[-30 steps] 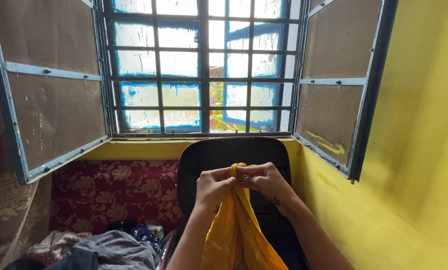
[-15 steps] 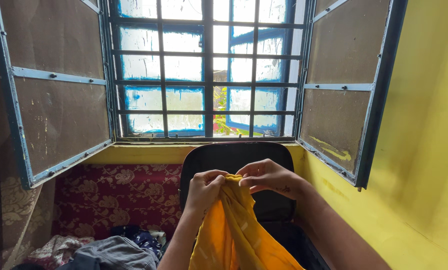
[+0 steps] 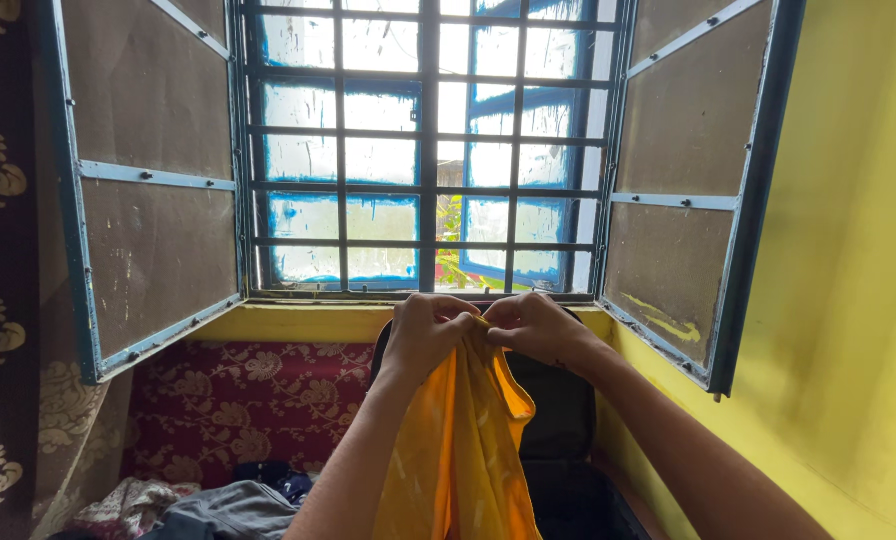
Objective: The person folds a pink and white patterned cloth and a yellow patterned dress before placing them into a black suitcase.
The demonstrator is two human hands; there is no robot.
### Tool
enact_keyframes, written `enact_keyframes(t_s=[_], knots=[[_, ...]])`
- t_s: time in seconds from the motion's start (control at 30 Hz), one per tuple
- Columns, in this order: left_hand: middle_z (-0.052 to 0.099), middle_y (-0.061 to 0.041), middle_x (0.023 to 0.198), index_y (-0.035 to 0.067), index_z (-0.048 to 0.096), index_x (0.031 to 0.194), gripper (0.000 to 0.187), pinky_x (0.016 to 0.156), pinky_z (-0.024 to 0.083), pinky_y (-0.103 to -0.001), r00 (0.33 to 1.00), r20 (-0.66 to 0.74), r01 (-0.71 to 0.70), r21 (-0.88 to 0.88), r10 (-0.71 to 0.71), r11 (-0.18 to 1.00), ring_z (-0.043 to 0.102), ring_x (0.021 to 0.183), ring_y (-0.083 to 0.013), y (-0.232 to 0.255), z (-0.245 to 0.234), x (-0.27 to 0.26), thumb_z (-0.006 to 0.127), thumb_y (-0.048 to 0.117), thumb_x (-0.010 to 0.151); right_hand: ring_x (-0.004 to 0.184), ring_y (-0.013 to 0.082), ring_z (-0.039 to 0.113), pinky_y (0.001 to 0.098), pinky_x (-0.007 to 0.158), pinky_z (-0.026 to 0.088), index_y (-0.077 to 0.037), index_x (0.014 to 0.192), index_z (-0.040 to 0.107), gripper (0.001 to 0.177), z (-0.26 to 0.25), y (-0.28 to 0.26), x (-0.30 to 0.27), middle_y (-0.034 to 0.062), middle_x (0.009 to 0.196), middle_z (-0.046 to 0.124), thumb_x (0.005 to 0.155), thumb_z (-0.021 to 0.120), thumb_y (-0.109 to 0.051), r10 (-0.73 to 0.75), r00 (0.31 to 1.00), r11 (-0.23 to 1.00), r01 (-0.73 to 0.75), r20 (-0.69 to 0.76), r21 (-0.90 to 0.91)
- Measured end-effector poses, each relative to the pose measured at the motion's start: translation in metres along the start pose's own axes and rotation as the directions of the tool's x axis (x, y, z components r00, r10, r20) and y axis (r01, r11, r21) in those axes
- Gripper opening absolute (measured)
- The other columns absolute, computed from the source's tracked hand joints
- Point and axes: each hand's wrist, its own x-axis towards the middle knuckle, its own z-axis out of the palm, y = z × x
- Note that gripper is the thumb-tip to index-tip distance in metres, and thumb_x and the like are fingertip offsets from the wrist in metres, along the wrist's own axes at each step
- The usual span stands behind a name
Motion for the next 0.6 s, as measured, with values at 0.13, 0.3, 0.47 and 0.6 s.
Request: enact_keyframes(t_s=[0.13, 0.3, 0.47, 0.6], knots=[[0.079, -0.008, 0.097, 0.009, 0.076, 0.095, 0.022, 0.084, 0.062, -0.036, 0.995, 0.007, -0.099, 0.081, 0.098, 0.992, 0.078, 0.089, -0.022, 0.011, -0.009, 0.002, 0.078, 0.02, 0.076, 0.091, 0.0146, 0.077, 0.032, 0.086, 0.065, -0.007, 0.117, 0.076, 0.029, -0.02, 0.003, 0.01, 0.0073, 0.102, 0.08, 0.091, 0.067, -0.018, 0.005, 0.999, 0.999, -0.008, 0.049, 0.05], [0.074, -0.01, 0.103, 0.008, 0.07, 0.087, 0.025, 0.082, 0.058, -0.043, 0.998, -0.033, -0.05, 0.28, 0.061, 0.959, 0.072, 0.098, -0.0282, 0.033, -0.011, 0.028, 0.084, 0.016, 0.067, 0.091, 0.018, 0.075, 0.0351, 0.086, 0.063, -0.003, 0.114, 0.076, 0.025, -0.059, -0.016, 0.044, 0.0135, 0.103, 0.079, 0.093, 0.067, -0.014, -0.076, 0.997, 0.997, 0.076, -0.021, 0.003], [0.075, -0.008, 0.101, 0.01, 0.071, 0.092, 0.025, 0.081, 0.059, -0.043, 0.993, -0.115, 0.016, 0.311, 0.021, 0.95, 0.074, 0.094, -0.0279, 0.034, -0.004, 0.064, 0.081, 0.018, 0.072, 0.092, 0.0224, 0.075, 0.0371, 0.092, 0.058, -0.002, 0.114, 0.076, 0.026, -0.087, -0.029, 0.086, 0.0149, 0.104, 0.08, 0.091, 0.067, -0.008, -0.059, 0.983, 0.996, 0.046, -0.173, -0.082], [0.079, -0.01, 0.096, 0.012, 0.075, 0.092, 0.019, 0.081, 0.061, -0.038, 0.989, -0.044, 0.146, 0.349, -0.14, 0.926, 0.078, 0.086, -0.0233, 0.04, -0.004, 0.099, 0.079, 0.027, 0.082, 0.092, 0.0242, 0.076, 0.0362, 0.091, 0.058, 0.001, 0.116, 0.073, 0.03, -0.101, -0.026, 0.117, 0.0166, 0.106, 0.078, 0.087, 0.063, -0.003, -0.12, 0.953, 0.99, 0.093, -0.278, -0.109]])
